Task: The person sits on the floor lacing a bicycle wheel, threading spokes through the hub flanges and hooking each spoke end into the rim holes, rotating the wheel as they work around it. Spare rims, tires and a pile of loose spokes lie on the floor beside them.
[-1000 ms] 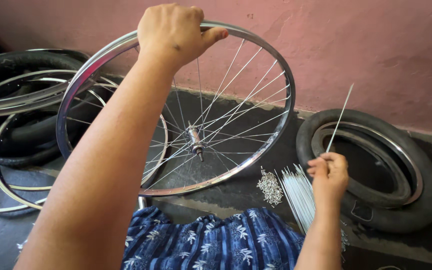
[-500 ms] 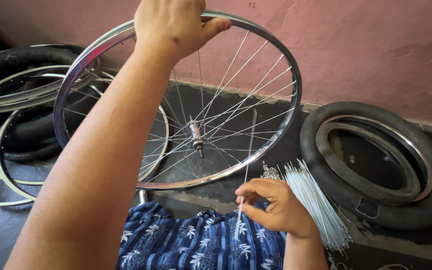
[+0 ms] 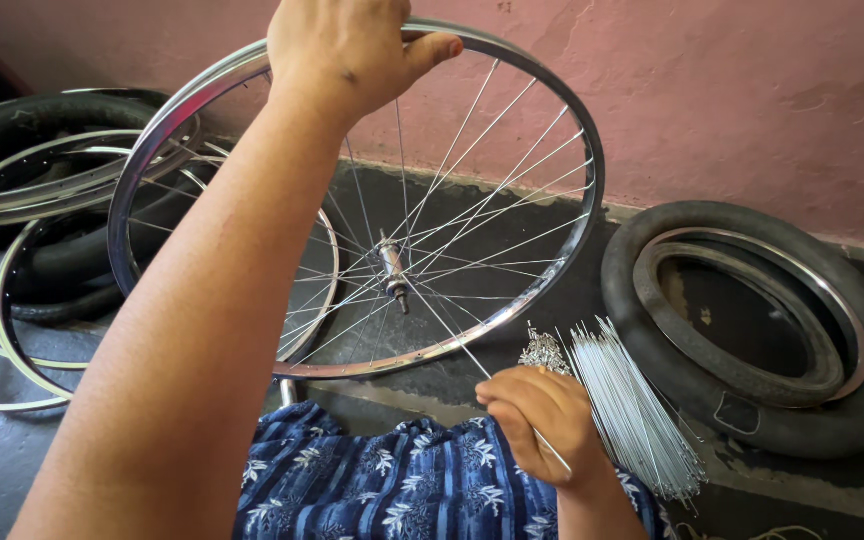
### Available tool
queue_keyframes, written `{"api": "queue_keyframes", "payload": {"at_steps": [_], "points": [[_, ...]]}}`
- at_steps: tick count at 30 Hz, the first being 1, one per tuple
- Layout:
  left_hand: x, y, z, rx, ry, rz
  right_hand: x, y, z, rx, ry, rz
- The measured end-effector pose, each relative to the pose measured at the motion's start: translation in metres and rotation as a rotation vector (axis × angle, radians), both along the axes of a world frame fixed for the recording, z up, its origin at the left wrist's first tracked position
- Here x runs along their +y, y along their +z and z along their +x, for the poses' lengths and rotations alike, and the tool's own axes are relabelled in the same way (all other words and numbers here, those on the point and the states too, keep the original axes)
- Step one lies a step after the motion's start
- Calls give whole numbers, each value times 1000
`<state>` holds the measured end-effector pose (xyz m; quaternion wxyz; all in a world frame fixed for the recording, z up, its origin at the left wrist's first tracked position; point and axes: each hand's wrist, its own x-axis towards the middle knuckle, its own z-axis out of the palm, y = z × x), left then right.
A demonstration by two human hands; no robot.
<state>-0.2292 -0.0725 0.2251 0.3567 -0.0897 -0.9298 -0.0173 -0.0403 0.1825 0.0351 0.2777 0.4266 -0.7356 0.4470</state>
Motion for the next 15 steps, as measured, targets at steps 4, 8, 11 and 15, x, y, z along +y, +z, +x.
{"api": "queue_keyframes", "payload": {"at_steps": [4,8,11,15], "points": [[-1,-1,0,126,-63,-24,-6,-8,-5,26,-8,-6],[4,-1,1,54,-40,5,-19,-22,-24,9,-38,10],[8,-1,2,59,-36,1,-29,-34,-34,68,-58,21],[8,-1,3,9,-35,29,-38,-44,-41,73,-62,42]]}}
